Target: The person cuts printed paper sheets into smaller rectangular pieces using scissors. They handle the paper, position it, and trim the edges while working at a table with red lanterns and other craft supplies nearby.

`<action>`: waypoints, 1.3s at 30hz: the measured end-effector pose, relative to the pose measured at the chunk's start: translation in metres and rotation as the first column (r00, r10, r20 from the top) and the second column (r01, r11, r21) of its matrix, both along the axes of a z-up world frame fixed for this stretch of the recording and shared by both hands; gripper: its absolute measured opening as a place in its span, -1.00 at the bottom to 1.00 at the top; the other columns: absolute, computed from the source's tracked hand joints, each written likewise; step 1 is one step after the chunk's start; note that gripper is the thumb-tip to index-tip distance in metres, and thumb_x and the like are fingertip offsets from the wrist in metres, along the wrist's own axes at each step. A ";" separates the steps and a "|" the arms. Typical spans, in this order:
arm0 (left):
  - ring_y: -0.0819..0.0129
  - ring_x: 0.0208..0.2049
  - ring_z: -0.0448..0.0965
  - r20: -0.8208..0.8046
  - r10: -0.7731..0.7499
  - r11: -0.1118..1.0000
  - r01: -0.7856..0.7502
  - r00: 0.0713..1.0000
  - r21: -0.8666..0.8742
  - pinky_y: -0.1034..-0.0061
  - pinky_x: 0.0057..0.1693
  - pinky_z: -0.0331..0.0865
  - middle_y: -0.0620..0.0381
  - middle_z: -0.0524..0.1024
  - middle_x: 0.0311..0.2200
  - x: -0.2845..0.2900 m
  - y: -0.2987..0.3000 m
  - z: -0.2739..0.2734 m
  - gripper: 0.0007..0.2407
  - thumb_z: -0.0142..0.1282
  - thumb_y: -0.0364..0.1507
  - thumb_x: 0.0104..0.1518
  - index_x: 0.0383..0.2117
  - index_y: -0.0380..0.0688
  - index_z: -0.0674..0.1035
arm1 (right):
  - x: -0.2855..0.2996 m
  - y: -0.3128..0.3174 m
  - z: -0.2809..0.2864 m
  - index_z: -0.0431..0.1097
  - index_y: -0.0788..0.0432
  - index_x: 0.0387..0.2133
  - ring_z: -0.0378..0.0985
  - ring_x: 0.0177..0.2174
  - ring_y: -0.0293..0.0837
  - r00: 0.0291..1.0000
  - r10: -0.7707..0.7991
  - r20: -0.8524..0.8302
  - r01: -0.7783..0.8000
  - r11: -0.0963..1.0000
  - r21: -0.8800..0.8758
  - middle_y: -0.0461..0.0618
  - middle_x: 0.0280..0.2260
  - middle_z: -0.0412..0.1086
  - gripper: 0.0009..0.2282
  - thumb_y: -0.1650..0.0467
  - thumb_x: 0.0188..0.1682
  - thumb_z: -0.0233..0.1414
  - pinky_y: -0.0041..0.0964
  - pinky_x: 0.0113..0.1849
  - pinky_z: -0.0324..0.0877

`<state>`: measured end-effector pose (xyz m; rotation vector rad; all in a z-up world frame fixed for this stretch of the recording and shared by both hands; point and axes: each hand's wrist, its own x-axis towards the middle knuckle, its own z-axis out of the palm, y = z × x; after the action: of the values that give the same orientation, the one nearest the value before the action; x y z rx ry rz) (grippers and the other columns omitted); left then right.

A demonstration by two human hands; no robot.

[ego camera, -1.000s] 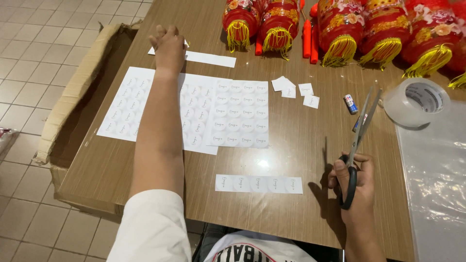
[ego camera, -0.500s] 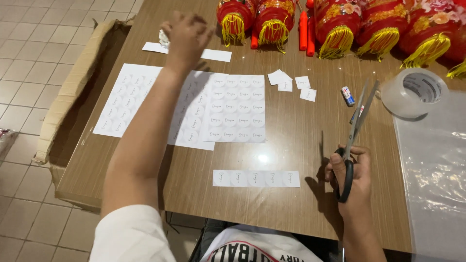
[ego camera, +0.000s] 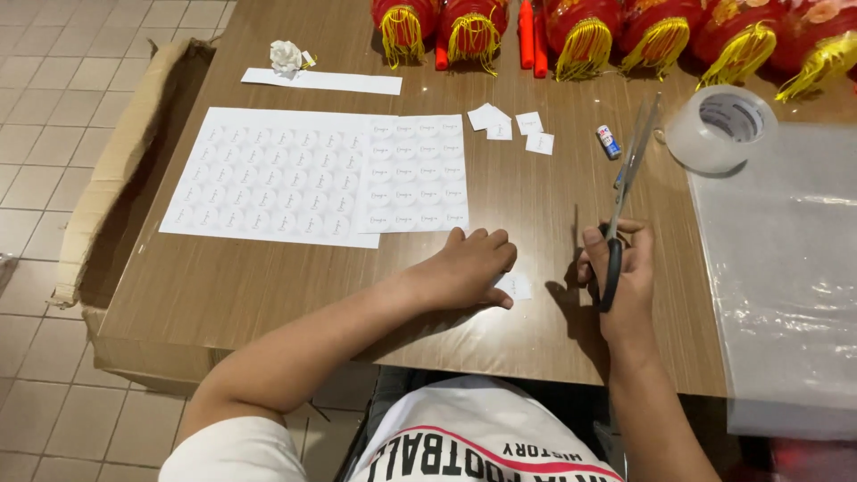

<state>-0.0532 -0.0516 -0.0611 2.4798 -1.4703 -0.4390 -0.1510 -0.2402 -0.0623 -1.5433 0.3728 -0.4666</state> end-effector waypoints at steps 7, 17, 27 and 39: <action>0.08 -0.15 0.40 -0.037 0.103 0.994 -0.104 0.994 -0.036 0.10 -0.07 0.22 0.05 0.40 -0.24 -0.013 0.001 -0.014 -0.70 0.24 -0.21 0.10 -0.23 -0.17 0.54 | 0.001 0.000 0.003 0.15 0.15 -0.03 0.39 -0.61 -0.29 0.999 0.045 0.025 -0.044 0.998 -0.038 -0.11 -0.62 0.31 -0.64 0.25 0.13 0.15 -0.48 -0.48 0.20; -0.28 -0.21 0.60 -0.219 0.056 0.984 -0.091 0.974 -0.154 -0.11 -0.10 0.46 -0.28 0.45 -0.18 -0.045 0.020 0.033 -0.65 0.02 -0.54 0.23 0.12 -0.39 0.31 | 0.001 0.004 -0.003 0.17 0.19 -0.03 0.44 -0.61 -0.23 0.982 0.187 0.021 -0.186 0.982 -0.039 -0.02 -0.57 0.37 -0.66 0.30 0.10 0.16 -0.41 -0.43 0.31; -0.09 -0.28 0.59 -0.483 0.021 0.872 -0.252 0.876 -0.420 0.07 -0.13 0.48 -0.16 0.45 -0.19 -0.002 0.006 0.037 -0.30 0.29 -0.48 0.07 0.27 -0.26 0.05 | 0.002 0.003 -0.005 0.19 0.20 -0.01 0.52 -0.54 -0.24 0.949 0.314 0.007 -0.314 0.949 0.030 0.00 -0.47 0.43 -0.60 0.41 -0.02 0.23 -0.48 -0.40 0.39; 0.26 -0.41 0.52 -0.618 -0.106 0.875 -0.222 0.779 -0.430 0.37 -0.16 0.43 0.08 0.59 -0.36 0.028 0.010 0.015 -0.60 0.25 -0.37 0.15 0.05 -0.20 0.35 | 0.000 0.001 -0.001 0.21 0.09 0.00 0.40 -0.56 -0.41 0.975 0.211 0.064 -0.214 0.976 0.040 -0.05 -0.41 0.44 -0.57 0.51 -0.09 0.24 -0.61 -0.47 0.34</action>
<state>-0.0256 -0.0420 -0.0457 1.7241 -1.0453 -0.7012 -0.1510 -0.2391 -0.0631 -1.5010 0.1684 -0.3331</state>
